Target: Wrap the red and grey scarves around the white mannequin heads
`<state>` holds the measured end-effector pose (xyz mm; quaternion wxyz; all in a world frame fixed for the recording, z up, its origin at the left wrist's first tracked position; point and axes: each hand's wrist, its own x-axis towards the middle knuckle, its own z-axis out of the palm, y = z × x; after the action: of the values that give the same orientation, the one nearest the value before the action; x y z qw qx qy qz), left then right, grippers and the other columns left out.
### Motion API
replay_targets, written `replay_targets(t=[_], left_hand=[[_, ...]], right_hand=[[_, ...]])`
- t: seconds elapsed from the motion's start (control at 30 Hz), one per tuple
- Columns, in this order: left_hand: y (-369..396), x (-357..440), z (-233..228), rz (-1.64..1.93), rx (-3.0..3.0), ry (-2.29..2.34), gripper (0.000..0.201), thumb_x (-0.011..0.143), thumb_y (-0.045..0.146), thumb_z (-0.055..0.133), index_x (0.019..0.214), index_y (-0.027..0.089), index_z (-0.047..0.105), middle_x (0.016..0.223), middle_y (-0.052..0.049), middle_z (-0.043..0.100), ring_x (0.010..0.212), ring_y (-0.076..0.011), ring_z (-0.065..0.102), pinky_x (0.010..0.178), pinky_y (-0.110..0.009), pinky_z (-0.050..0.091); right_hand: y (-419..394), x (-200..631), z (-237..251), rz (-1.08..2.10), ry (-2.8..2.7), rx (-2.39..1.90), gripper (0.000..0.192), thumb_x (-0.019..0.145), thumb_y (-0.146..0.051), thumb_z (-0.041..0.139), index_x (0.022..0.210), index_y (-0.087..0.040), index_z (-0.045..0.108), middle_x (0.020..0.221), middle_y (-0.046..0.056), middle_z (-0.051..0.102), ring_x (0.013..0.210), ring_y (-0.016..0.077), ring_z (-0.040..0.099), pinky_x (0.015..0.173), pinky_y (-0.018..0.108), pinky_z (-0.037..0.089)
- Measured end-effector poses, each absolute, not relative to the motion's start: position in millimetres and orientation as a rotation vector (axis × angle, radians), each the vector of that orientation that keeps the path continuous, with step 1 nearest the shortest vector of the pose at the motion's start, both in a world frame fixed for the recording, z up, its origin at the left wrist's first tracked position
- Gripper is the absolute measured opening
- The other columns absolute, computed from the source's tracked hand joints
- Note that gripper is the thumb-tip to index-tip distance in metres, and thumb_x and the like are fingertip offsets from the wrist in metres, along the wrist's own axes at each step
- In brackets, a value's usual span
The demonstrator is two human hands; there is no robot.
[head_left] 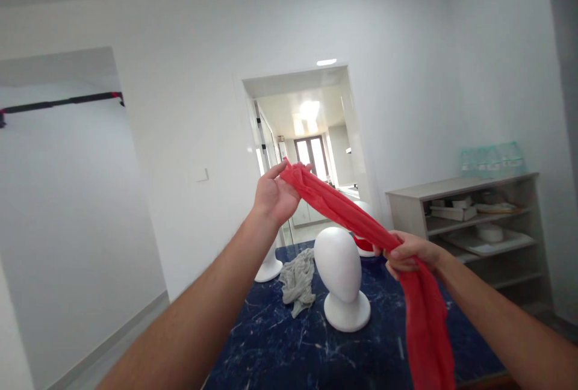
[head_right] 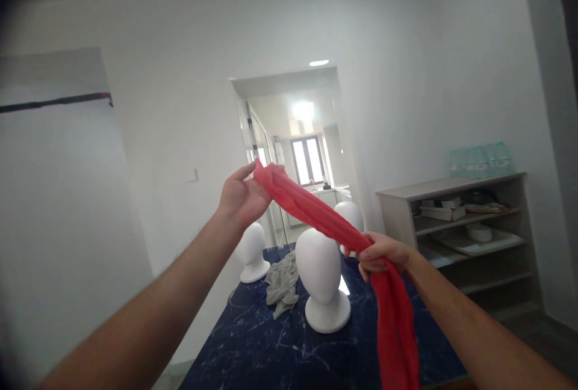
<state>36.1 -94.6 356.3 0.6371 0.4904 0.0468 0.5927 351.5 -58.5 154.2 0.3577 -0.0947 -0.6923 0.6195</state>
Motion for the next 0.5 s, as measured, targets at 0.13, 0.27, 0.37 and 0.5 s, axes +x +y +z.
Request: replay_targets(t=[0.13, 0.27, 0.37, 0.5], left_hand=[[-48, 21, 342, 1.42, 0.962, 0.155, 0.014, 0.096, 0.018, 0.057, 0.104, 0.011, 0.065, 0.088, -0.012, 0.074, 0.084, -0.0227, 0.075, 0.083, -0.038, 0.064], [0, 14, 321, 1.518, 0.78, 0.218, 0.012, 0.095, 0.015, 0.053, 0.102, 0.015, 0.063, 0.087, -0.009, 0.072, 0.082, -0.0207, 0.075, 0.083, -0.036, 0.063], [28, 16, 300, 1.544, 0.721, 0.279, 0.017, 0.098, 0.021, 0.047, 0.102, 0.015, 0.063, 0.091, -0.011, 0.071, 0.083, -0.0217, 0.074, 0.08, -0.036, 0.062], [49, 22, 270, 1.6, 0.718, 0.351, 0.023, 0.101, 0.026, 0.041, 0.103, 0.017, 0.063, 0.092, -0.009, 0.07, 0.081, -0.0201, 0.071, 0.081, -0.035, 0.061]], right_hand=[[-29, 389, 140, 1.571, -1.594, -0.171, 0.012, 0.088, -0.026, 0.074, 0.088, -0.017, 0.066, 0.047, -0.013, 0.041, 0.037, 0.0056, 0.04, 0.074, 0.033, 0.062], [-4, 395, 133, 1.517, -1.169, -0.127, 0.01, 0.089, -0.026, 0.069, 0.083, -0.02, 0.064, 0.059, -0.007, 0.055, 0.051, 0.0089, 0.054, 0.075, 0.028, 0.062], [18, 382, 132, 1.463, -0.923, -0.15, 0.007, 0.095, -0.024, 0.062, 0.089, -0.022, 0.066, 0.077, -0.003, 0.071, 0.052, 0.009, 0.058, 0.072, 0.026, 0.063], [49, 355, 125, 1.486, -0.812, -0.227, 0.012, 0.101, -0.027, 0.058, 0.094, -0.023, 0.067, 0.07, -0.002, 0.071, 0.061, 0.0154, 0.069, 0.072, 0.031, 0.066]])
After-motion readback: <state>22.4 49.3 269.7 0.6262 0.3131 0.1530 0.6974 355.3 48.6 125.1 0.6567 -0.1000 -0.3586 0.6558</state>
